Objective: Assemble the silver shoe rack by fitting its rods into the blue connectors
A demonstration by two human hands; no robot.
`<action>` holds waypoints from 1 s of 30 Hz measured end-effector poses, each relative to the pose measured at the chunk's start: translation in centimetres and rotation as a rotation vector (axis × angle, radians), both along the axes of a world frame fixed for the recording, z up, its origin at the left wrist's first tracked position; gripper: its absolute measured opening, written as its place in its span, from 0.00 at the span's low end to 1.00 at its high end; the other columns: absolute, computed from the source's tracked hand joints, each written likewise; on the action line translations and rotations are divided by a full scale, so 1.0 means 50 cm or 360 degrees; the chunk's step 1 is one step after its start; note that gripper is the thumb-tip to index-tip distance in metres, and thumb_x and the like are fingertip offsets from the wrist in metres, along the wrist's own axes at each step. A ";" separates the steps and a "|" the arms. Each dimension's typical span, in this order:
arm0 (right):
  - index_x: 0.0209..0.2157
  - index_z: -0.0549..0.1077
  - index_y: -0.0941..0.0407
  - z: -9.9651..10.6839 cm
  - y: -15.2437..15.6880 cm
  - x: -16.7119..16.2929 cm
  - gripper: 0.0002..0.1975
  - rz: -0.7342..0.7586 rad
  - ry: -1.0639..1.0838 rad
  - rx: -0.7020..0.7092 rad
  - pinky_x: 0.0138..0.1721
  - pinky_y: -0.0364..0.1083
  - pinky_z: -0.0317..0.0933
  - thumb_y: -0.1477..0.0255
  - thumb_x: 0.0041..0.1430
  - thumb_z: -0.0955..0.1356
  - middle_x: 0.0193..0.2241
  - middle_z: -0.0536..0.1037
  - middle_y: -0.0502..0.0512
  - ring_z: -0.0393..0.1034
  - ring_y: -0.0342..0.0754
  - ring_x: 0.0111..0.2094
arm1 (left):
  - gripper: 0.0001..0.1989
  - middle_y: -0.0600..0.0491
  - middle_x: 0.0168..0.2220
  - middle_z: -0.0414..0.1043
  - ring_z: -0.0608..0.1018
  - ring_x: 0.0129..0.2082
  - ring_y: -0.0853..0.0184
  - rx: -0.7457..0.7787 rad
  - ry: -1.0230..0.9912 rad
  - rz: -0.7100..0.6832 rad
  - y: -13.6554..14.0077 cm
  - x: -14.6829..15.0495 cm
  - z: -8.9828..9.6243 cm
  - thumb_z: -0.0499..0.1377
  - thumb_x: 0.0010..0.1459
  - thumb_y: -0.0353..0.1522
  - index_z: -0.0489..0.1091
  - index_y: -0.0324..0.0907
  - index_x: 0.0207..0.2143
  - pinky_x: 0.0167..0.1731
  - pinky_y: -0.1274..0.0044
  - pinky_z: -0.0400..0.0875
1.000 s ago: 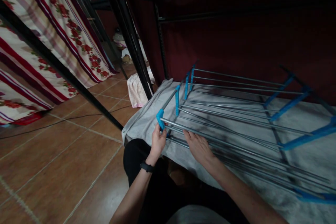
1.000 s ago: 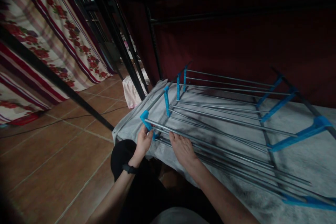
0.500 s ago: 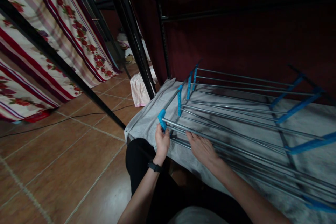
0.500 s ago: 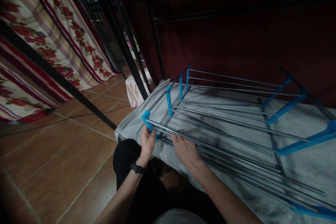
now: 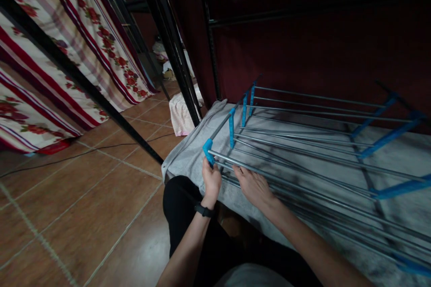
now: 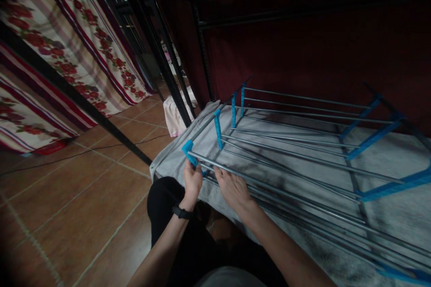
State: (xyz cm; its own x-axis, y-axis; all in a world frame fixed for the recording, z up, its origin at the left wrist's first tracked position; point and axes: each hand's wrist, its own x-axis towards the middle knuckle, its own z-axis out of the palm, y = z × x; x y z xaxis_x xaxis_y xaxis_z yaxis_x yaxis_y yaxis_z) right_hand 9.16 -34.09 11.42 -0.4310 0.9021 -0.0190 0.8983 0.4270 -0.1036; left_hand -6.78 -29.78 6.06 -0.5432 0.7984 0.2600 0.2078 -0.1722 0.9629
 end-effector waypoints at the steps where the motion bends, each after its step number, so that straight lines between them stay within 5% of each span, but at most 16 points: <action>1: 0.69 0.62 0.54 0.001 0.000 0.001 0.28 0.0002 0.0011 0.0003 0.48 0.46 0.70 0.79 0.72 0.53 0.58 0.75 0.63 0.77 0.51 0.50 | 0.14 0.53 0.34 0.75 0.75 0.36 0.64 0.0001 -0.0012 0.0008 0.000 0.001 0.001 0.56 0.50 0.19 0.71 0.43 0.37 0.45 0.73 0.69; 30: 0.68 0.63 0.51 0.027 -0.015 0.005 0.27 -0.0017 0.0036 0.0031 0.45 0.47 0.69 0.75 0.74 0.52 0.57 0.75 0.58 0.77 0.51 0.46 | 0.06 0.51 0.34 0.76 0.77 0.37 0.63 0.0088 -0.0086 -0.0119 -0.004 0.003 -0.003 0.59 0.52 0.26 0.71 0.44 0.33 0.45 0.72 0.71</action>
